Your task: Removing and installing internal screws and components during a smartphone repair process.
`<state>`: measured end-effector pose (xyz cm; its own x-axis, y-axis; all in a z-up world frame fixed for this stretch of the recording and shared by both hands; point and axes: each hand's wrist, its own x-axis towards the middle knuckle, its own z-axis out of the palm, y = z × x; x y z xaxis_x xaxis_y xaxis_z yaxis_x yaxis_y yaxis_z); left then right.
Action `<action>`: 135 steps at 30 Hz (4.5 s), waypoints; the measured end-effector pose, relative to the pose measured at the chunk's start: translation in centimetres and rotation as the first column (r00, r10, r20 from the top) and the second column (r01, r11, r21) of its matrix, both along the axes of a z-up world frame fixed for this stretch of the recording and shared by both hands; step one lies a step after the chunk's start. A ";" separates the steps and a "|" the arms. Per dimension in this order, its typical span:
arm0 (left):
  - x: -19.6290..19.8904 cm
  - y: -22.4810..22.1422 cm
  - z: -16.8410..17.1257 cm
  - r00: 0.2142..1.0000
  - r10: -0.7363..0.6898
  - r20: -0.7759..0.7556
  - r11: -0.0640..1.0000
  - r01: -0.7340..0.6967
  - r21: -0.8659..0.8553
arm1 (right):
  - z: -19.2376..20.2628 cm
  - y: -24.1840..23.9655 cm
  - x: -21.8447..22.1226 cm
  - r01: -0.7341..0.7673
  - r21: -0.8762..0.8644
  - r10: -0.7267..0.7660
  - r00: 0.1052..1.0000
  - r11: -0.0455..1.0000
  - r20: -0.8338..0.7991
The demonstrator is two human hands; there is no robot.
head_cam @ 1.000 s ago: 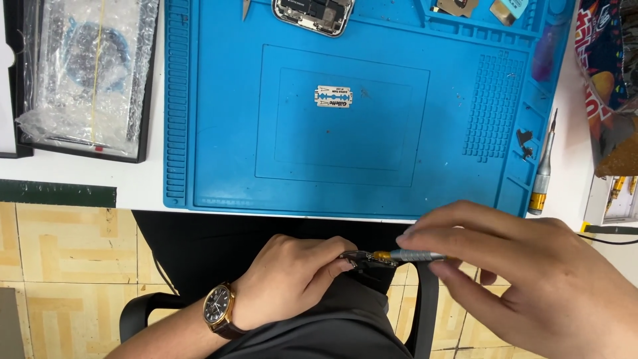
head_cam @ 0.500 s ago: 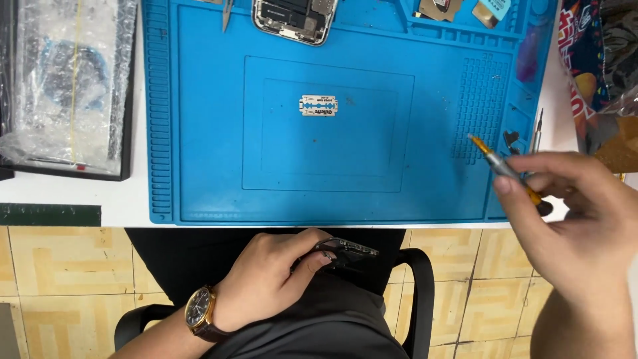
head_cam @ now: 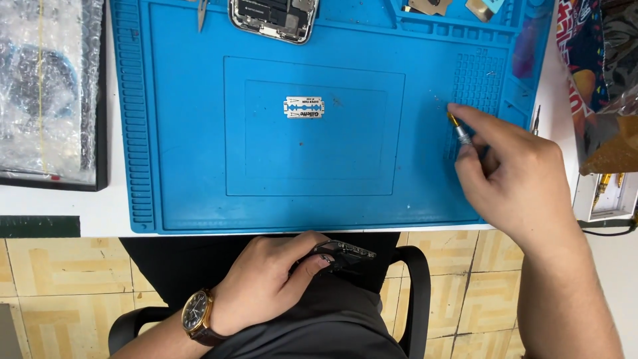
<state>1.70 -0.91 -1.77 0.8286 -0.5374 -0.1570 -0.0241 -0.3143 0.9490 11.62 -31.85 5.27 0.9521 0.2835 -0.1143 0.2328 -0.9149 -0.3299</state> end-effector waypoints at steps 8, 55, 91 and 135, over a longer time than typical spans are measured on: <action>-0.2 0.0 0.0 1.000 -0.006 0.013 1.000 0.006 -0.021 | 1.8 0.6 0.5 0.048 -0.005 -0.048 0.977 0.999 -0.207; -1.1 0.9 0.0 0.985 0.129 0.112 0.990 -0.121 -0.075 | 6.9 4.8 -5.2 -0.330 0.136 0.347 0.929 0.934 -0.126; -1.2 1.1 -0.4 0.976 0.183 0.117 0.983 -0.178 -0.049 | 7.6 1.2 -5.8 -0.035 0.175 0.063 0.986 0.984 -0.156; -1.6 0.7 0.1 0.936 0.319 -0.151 0.922 -0.343 -0.180 | -1.5 1.7 -6.9 0.194 0.727 -0.077 0.979 0.659 -0.191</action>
<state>0.08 -0.17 -1.69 0.9468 -0.2659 -0.1812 0.1634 -0.0880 0.9826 4.72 -30.10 3.77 0.9785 0.1994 -0.0516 0.0273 -0.3739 -0.9271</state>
